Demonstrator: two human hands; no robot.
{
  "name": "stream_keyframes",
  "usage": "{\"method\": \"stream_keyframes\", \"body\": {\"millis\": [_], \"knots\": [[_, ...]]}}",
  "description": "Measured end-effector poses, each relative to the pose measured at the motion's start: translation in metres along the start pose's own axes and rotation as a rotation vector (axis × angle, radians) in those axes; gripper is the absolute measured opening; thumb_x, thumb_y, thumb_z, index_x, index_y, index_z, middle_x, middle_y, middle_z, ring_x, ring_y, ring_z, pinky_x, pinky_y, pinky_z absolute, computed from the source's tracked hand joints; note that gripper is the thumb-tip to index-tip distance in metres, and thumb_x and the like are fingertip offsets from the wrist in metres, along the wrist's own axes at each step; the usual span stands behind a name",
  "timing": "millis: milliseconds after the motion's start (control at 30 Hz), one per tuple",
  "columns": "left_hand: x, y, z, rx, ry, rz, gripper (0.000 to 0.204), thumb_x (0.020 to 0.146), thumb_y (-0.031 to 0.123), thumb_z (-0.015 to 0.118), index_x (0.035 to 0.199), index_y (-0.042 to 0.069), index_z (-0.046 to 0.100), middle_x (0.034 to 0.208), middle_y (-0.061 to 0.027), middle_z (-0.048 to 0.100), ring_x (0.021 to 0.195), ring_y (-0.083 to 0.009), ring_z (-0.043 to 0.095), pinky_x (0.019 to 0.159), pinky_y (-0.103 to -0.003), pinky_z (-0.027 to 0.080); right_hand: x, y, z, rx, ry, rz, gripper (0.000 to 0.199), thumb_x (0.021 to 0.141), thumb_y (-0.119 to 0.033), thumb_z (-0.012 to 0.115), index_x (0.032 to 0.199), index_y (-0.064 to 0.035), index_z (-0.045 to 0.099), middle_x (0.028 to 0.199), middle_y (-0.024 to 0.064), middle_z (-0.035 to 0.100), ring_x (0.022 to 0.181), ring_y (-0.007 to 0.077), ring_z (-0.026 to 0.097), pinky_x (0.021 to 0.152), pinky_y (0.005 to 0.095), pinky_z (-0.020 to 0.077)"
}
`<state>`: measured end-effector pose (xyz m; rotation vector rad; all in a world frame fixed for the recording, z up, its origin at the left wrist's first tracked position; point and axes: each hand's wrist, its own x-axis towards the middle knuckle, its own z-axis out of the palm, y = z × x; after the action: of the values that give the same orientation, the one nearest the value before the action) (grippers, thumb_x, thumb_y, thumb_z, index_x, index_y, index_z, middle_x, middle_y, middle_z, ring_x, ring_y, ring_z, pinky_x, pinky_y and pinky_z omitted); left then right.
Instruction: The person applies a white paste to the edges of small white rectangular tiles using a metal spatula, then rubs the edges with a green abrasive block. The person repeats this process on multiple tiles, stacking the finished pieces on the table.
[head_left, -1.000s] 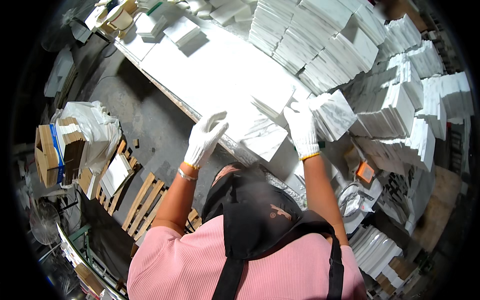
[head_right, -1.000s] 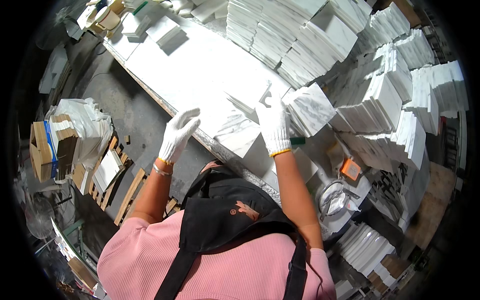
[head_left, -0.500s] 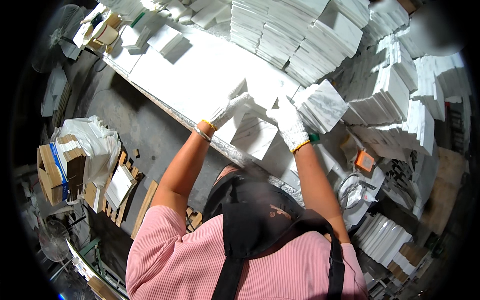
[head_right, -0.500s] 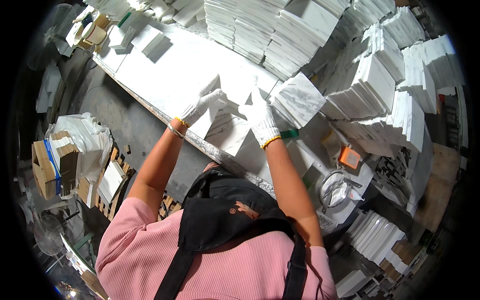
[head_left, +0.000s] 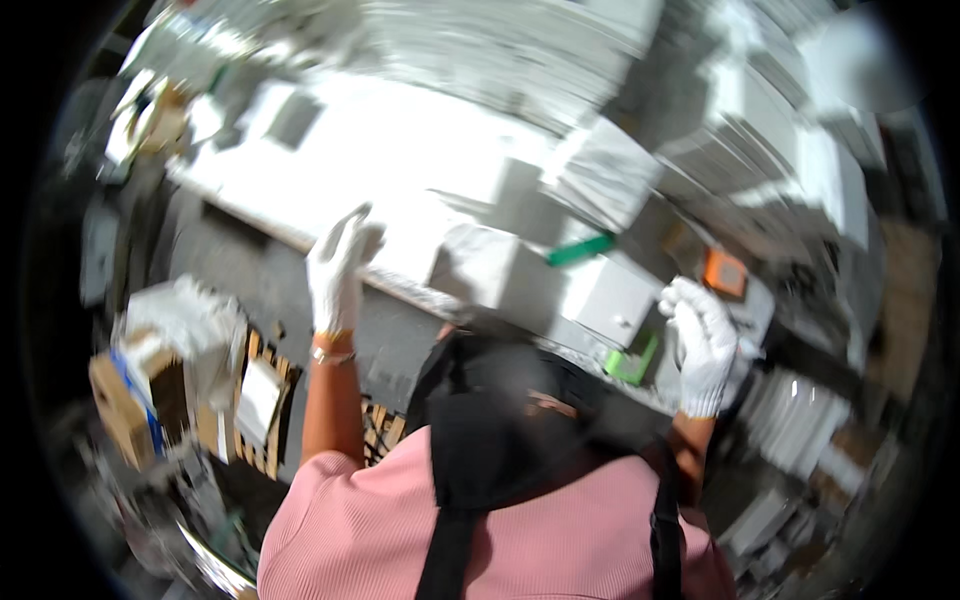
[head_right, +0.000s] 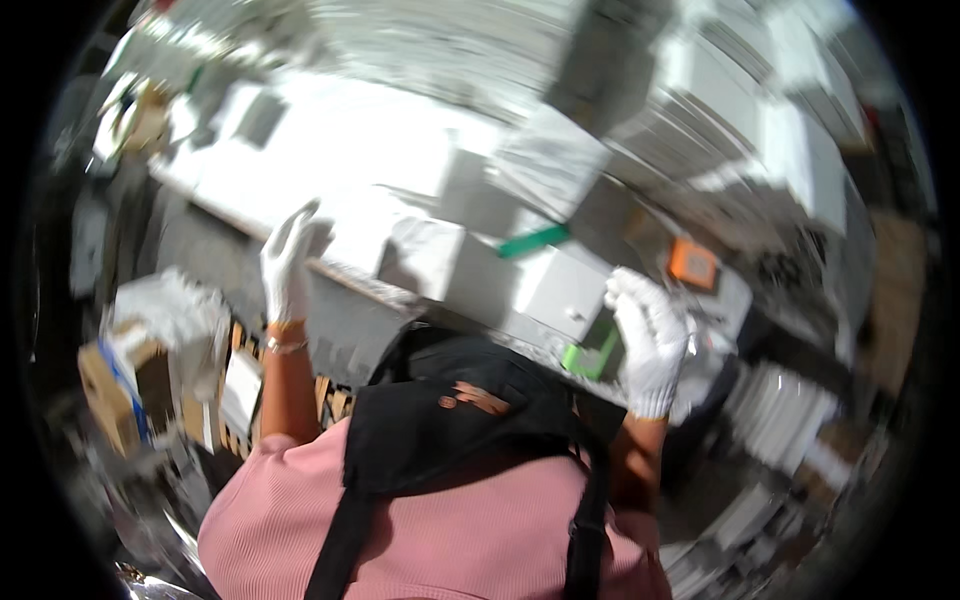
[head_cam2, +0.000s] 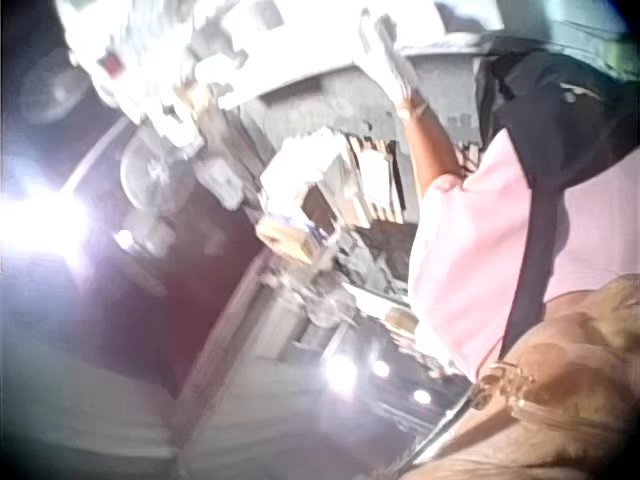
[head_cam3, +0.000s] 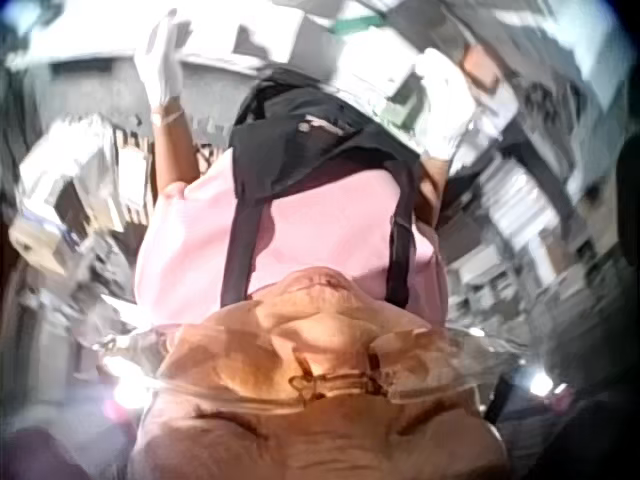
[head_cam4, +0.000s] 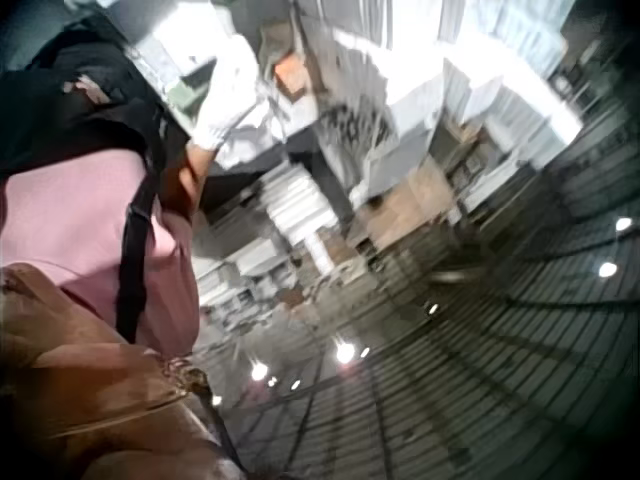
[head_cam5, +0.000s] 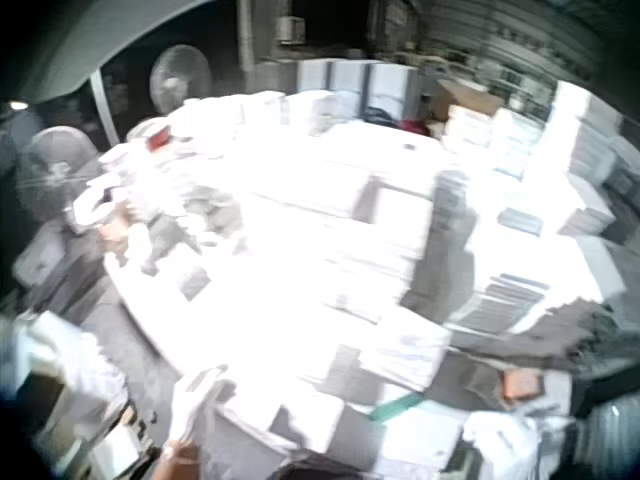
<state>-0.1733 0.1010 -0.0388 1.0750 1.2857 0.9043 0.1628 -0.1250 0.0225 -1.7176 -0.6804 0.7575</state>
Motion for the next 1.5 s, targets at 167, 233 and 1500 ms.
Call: {"method": "stream_keyframes", "body": {"millis": [167, 233, 1500], "knots": [[-0.051, 0.01, 0.06, 0.26, -0.362, -0.088, 0.032, 0.093, 0.007, 0.058, 0.124, -0.001, 0.064, 0.068, 0.0009, 0.059, 0.059, -0.0056, 0.054, 0.057, -0.02, 0.043, -0.021, 0.006, -0.113, -0.241, 0.534, 0.018, 0.028, 0.094, -0.012, 0.059, 0.119, -0.0013, 0.066, 0.104, 0.0075, 0.07, 0.087, 0.0104, 0.064, 0.073, 0.0221, 0.0469], [-0.058, -0.003, 0.082, 0.224, -0.621, -0.063, 0.047, 0.08, -0.007, 0.064, 0.126, 0.003, 0.063, 0.086, -0.0041, 0.066, 0.072, -0.0082, 0.062, 0.068, -0.025, 0.054, -0.038, 0.025, -0.153, -0.23, 0.645, 0.037, 0.029, 0.094, -0.014, 0.06, 0.121, -0.0031, 0.066, 0.106, 0.007, 0.07, 0.087, 0.0103, 0.063, 0.075, 0.0217, 0.0454], [-0.079, -0.058, 0.15, 0.544, -0.861, 0.116, 0.052, 0.091, 0.009, 0.062, 0.14, 0.003, 0.046, 0.114, -0.0139, 0.063, 0.096, -0.0195, 0.064, 0.086, -0.03, 0.052, 0.001, 0.076, 0.018, -1.125, -0.267, -0.334, 0.108, 0.058, -0.052, 0.083, 0.149, -0.0189, 0.034, 0.151, 0.0127, 0.033, 0.14, 0.0338, 0.029, 0.116, 0.0532, 0.0223]]}}
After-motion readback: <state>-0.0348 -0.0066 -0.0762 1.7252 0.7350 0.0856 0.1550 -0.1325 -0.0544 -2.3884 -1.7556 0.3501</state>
